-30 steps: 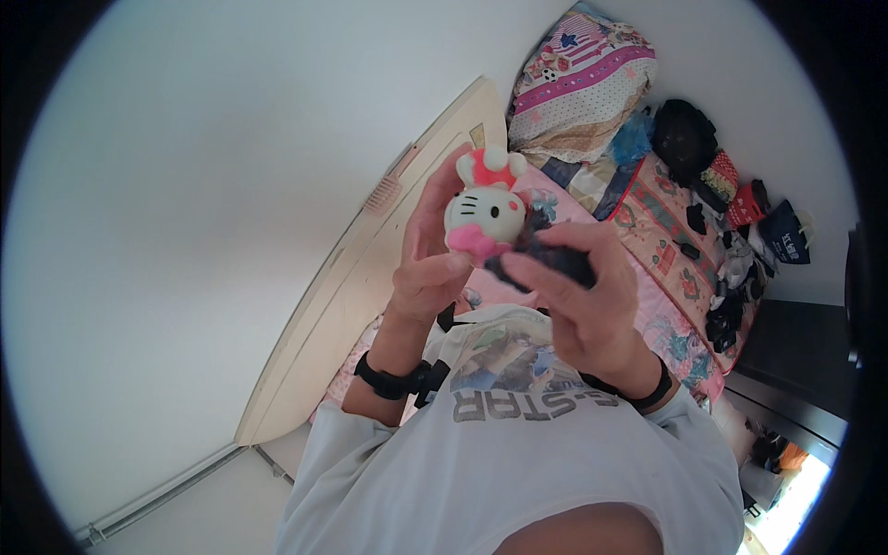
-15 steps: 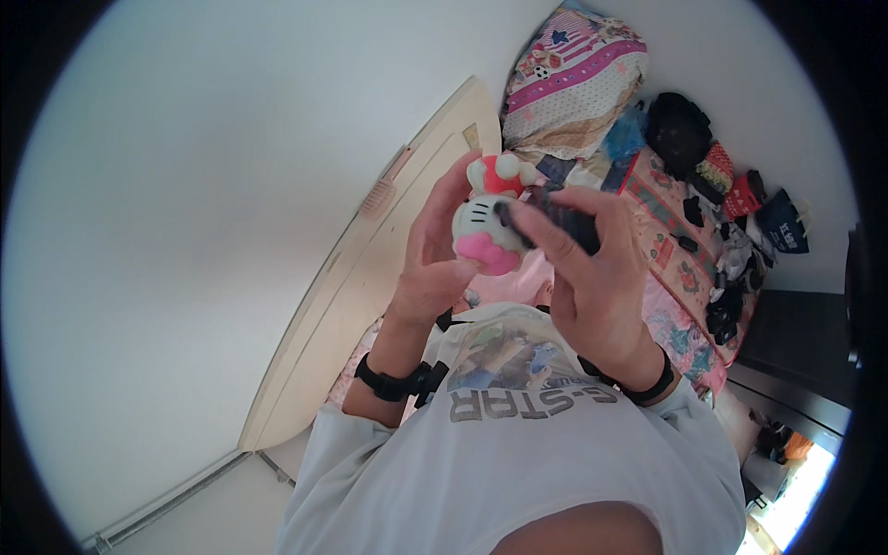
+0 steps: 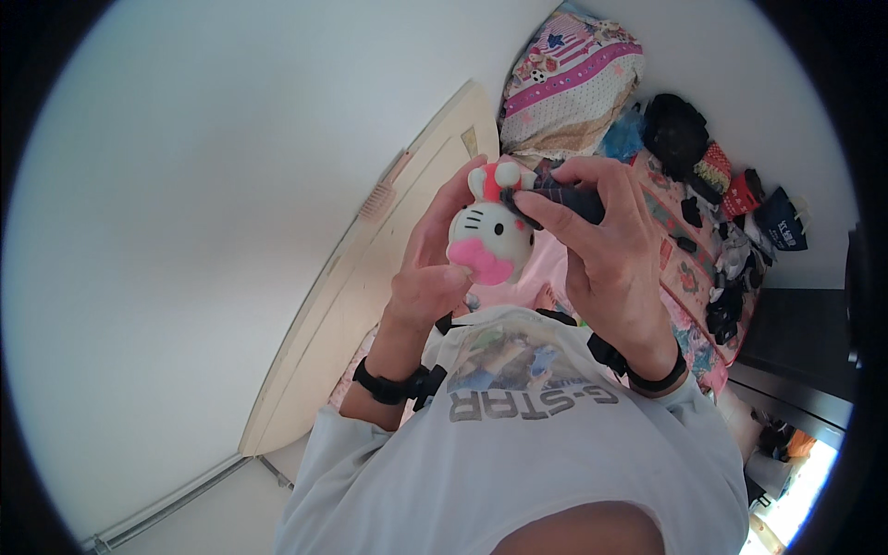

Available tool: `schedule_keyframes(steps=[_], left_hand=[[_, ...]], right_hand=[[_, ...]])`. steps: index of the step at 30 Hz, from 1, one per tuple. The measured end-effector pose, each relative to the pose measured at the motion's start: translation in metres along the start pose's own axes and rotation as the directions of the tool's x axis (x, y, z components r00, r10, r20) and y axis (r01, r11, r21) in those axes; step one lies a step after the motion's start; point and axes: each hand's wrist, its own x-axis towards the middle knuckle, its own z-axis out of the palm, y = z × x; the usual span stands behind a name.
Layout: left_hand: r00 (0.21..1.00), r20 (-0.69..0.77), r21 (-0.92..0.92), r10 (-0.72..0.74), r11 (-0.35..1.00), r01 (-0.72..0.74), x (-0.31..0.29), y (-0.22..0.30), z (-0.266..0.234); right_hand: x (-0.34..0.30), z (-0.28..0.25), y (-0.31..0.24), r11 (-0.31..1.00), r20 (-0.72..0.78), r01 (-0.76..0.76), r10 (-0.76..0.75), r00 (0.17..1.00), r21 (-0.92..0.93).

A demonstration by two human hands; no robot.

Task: The person wipes down a plastic toy figure using a black cloth.

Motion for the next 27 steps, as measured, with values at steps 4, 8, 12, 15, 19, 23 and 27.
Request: schedule_keyframes(steps=[4,8,12,15,19,23,27], left_hand=[[0.997,-0.062,0.035,-0.046,0.998,0.049,-0.003,0.000,0.001],[0.997,0.004,-0.050,-0.073,0.996,0.073,-0.008,0.009,-0.006],[0.997,-0.009,-0.056,-0.071,0.996,0.071,-0.006,0.005,0.005],[0.997,-0.024,0.001,-0.074,0.997,0.074,-0.005,0.005,0.003],[0.989,0.012,0.066,-0.150,0.987,0.149,-0.008,0.003,-0.002],[0.983,0.046,0.103,-0.177,0.980,0.172,-0.007,0.004,-0.002],[0.977,0.125,0.065,-0.170,0.984,0.163,-0.009,0.003,-0.010]], right_hand=[[-0.005,-0.001,-0.003,0.998,0.039,-0.057,0.059,0.998,-0.035],[-0.007,-0.009,0.004,0.976,0.025,-0.160,0.158,0.987,0.148],[0.000,-0.009,0.001,0.996,-0.178,-0.039,0.054,0.982,0.085],[-0.002,0.004,0.003,1.000,-0.165,0.016,-0.017,0.986,-0.003],[-0.004,0.005,0.013,0.999,-0.157,0.039,-0.043,0.987,-0.028],[-0.004,0.002,0.015,0.996,-0.159,0.083,-0.084,0.984,-0.014],[-0.006,0.002,0.028,0.996,-0.128,0.057,-0.066,0.990,-0.067]])
